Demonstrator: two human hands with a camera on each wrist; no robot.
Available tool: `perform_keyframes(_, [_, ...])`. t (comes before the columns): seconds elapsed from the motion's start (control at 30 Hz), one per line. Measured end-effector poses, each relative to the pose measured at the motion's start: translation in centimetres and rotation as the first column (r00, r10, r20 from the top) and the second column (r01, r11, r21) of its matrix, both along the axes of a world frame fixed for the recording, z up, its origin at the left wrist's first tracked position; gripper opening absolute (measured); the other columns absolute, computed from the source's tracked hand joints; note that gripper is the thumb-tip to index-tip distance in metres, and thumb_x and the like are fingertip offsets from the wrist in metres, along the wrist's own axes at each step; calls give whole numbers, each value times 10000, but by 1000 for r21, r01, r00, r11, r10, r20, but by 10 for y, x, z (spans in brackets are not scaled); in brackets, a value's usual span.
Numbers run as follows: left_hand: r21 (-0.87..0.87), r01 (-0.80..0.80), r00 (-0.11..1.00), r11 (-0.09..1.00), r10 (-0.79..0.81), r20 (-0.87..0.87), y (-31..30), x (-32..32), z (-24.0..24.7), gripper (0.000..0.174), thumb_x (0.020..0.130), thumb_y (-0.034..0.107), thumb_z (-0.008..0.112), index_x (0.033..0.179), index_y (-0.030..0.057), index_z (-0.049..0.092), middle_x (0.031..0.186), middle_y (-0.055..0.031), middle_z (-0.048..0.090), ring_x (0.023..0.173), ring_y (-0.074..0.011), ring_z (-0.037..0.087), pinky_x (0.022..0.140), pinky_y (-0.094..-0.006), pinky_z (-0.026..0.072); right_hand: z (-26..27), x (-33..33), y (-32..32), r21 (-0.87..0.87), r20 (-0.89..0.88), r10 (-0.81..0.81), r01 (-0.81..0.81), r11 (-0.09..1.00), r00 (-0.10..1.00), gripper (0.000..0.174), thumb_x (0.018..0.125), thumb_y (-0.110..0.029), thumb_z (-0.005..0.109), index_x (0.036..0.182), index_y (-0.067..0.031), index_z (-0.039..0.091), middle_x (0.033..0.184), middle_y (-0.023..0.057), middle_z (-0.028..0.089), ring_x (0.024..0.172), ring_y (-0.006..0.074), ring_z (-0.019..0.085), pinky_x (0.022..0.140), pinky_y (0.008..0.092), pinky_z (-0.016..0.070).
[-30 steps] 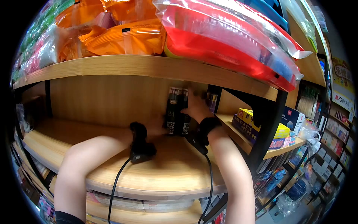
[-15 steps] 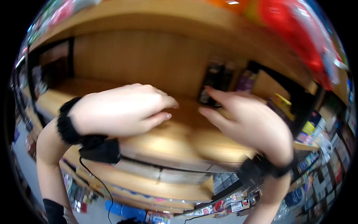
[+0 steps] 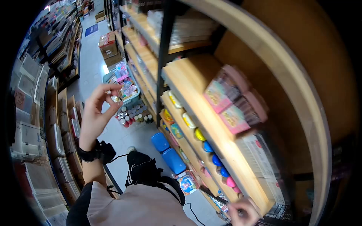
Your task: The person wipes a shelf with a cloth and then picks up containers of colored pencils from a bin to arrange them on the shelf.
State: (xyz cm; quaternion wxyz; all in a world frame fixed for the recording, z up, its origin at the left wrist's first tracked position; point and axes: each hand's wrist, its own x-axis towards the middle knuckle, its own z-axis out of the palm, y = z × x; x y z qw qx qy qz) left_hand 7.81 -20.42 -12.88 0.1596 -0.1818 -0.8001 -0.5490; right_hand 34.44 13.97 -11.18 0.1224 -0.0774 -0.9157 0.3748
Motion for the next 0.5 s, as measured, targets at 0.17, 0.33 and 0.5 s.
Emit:
perform_keyframes(0.17, [-123, -165, 976, 979, 180, 125, -110, -52, -141, 299, 738, -121, 513, 968, 57, 583, 765, -81, 477, 618, -196, 503, 547, -289, 409, -117, -178, -122, -92, 226, 150, -132, 987, 963, 105, 822, 17, 592, 923, 9, 618, 701, 48, 592, 623, 62, 514, 550, 206, 408])
perform_keyframes(0.33, [-259, -118, 884, 959, 220, 413, -201, -69, -212, 366, 692, -139, 529, 997, 55, 589, 807, -103, 508, 632, -230, 526, 588, -324, 440, -283, -297, -207, -149, 431, 404, -378, 914, 807, 185, 908, -90, 500, 1064, -35, 581, 683, 90, 602, 607, 187, 599, 574, 307, 469])
perform_keyframes(0.5, [-179, -130, 693, 975, 218, 687, -254, -74, -273, 250, 740, -6, 660, 975, 21, 581, 811, -138, 550, 666, -285, 584, 593, -366, 471, -399, -383, -278, -229, 445, 617, -583, 780, 650, 290, 821, -73, 575, 1109, -43, 561, 1012, 181, 567, 930, 355, 570, 785, 400, 481])
